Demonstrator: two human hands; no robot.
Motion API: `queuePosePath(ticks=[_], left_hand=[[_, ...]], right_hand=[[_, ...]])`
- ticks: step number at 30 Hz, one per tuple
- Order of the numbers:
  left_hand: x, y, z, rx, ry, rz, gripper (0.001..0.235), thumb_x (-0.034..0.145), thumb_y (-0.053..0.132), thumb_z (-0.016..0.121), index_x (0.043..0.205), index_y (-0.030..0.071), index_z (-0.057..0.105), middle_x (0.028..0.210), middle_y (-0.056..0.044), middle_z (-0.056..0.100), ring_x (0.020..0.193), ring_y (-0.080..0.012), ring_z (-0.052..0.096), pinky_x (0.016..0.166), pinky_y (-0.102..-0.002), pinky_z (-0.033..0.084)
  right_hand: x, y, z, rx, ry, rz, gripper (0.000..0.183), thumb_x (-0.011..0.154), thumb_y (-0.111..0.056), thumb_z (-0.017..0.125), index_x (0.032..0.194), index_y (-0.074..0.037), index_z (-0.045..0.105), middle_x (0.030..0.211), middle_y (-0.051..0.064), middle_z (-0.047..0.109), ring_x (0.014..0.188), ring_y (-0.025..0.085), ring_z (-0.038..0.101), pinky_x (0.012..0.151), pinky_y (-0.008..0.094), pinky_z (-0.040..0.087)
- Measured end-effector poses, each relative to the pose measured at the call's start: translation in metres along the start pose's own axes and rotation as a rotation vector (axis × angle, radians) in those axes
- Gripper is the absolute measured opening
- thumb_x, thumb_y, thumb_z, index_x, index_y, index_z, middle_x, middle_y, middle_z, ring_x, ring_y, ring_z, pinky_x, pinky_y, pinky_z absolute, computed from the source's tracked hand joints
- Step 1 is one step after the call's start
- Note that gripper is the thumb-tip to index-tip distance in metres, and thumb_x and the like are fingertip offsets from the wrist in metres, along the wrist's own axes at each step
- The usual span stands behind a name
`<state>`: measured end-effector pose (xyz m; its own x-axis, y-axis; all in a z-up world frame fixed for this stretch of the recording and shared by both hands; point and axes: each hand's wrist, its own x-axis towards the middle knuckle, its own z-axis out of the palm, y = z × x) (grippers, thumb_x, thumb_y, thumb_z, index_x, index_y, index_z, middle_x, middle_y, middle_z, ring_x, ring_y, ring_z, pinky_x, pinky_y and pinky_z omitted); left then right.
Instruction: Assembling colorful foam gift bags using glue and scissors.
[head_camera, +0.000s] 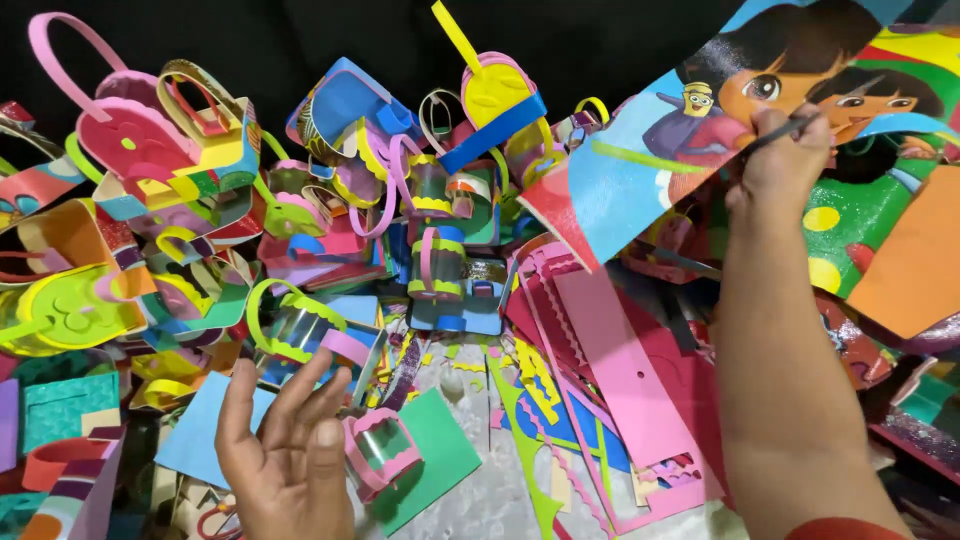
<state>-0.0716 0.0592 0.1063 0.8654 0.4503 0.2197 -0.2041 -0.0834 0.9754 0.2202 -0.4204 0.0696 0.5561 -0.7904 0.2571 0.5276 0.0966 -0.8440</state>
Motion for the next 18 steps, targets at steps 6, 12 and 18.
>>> queuePosePath(ticks=[6,12,18], left_hand=[[-0.005,-0.002,0.003,-0.033,-0.024,-0.002,0.075,0.086,0.029,0.059,0.151,0.007,0.029,0.132,-0.028,0.065,0.110,-0.0345,0.073,0.099,-0.046,0.057],[0.006,0.001,0.013,0.391,-0.238,-0.095,0.059,0.088,0.033,0.061,0.144,0.018,0.053,0.136,0.000,0.072,0.118,-0.0148,0.074,0.070,-0.032,0.065],[0.013,-0.026,0.023,0.638,-0.381,0.191,0.050,0.095,0.043,0.054,0.138,0.019,0.061,0.130,0.003,0.073,0.113,-0.0157,0.073,0.086,-0.037,0.056]], right_hand=[[0.022,-0.013,-0.010,-0.409,0.121,-0.006,0.052,0.100,-0.027,0.072,0.144,-0.024,0.045,0.135,0.006,0.072,0.050,0.005,0.065,0.039,0.014,0.063],[-0.148,-0.040,-0.009,-0.556,-0.540,0.069,0.045,0.089,-0.002,0.078,0.127,-0.012,0.055,0.108,0.013,0.073,0.102,0.021,0.075,0.091,0.029,0.062],[-0.296,-0.032,-0.024,-1.632,-1.927,0.011,0.047,0.085,-0.018,0.074,0.128,-0.020,0.057,0.093,0.012,0.072,0.083,0.032,0.069,0.063,0.046,0.050]])
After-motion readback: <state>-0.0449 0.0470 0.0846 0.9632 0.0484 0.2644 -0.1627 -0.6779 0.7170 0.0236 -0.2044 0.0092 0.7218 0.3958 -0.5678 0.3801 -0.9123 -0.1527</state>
